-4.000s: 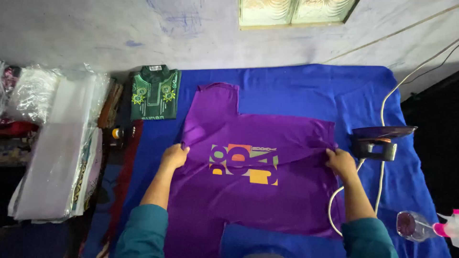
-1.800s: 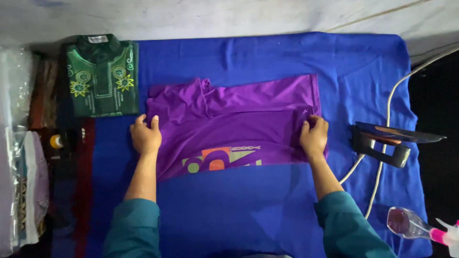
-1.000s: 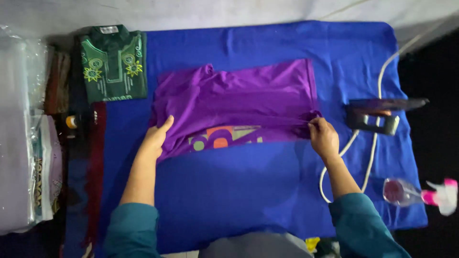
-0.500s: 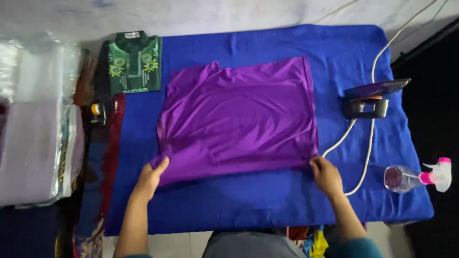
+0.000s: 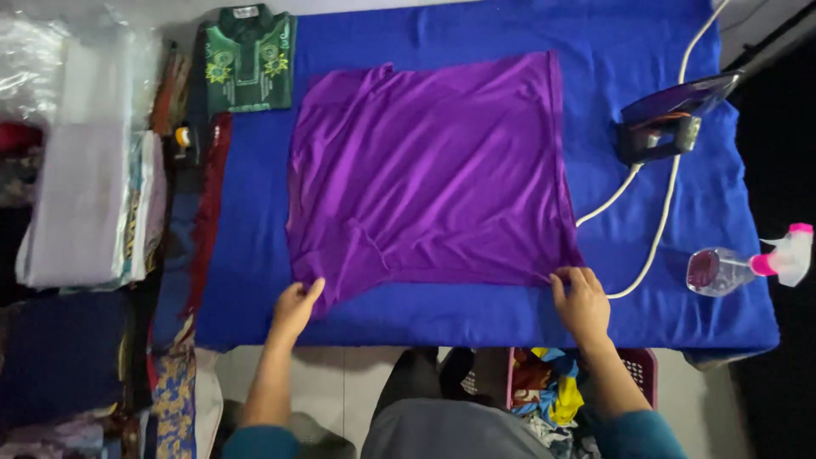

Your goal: Ironing and folding a purple t-shirt on a laundry table.

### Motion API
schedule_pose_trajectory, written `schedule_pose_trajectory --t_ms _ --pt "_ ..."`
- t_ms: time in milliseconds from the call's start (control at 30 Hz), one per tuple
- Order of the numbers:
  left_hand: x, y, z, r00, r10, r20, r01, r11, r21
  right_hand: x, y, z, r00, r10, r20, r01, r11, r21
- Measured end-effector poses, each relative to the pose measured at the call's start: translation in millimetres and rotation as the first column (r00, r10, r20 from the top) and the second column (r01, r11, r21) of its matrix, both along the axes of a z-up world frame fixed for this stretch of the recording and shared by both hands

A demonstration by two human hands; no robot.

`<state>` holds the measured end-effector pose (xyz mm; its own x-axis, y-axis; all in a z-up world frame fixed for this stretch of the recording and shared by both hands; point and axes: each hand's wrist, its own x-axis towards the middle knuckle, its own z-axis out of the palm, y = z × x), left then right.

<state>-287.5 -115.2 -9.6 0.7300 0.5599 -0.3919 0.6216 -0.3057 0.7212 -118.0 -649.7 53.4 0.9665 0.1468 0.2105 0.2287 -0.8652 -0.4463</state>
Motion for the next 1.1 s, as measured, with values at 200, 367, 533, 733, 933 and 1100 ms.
schedule_pose_trajectory --t_ms 200,367,533,733,933,1100 --pt "28 -26 -8 0.965 0.089 0.248 -0.18 0.909 0.375 10 47 0 0.978 0.208 0.014 -0.208 0.972 0.114" --pt "37 -35 -33 0.851 0.161 0.499 -0.153 0.987 -0.057 2 96 -3 0.91 0.415 0.016 -0.411 0.896 0.167" --pt "-3 -31 -40 0.83 -0.011 0.558 0.225 0.922 -0.316 -1 116 -6 0.888 0.458 -0.026 -0.44 0.866 0.239" --pt "-26 -36 -12 0.981 -0.071 0.179 0.114 0.963 -0.243 17 79 -19 0.958 0.273 0.089 -0.28 0.956 0.091" --pt "1 -35 13 0.974 0.152 0.166 -0.225 0.66 0.717 56 28 -41 0.949 -0.031 0.312 0.113 0.962 -0.25" --pt "33 -23 13 0.947 0.267 -0.18 -0.158 0.873 0.462 82 10 -60 0.976 -0.184 0.116 0.214 0.907 -0.364"
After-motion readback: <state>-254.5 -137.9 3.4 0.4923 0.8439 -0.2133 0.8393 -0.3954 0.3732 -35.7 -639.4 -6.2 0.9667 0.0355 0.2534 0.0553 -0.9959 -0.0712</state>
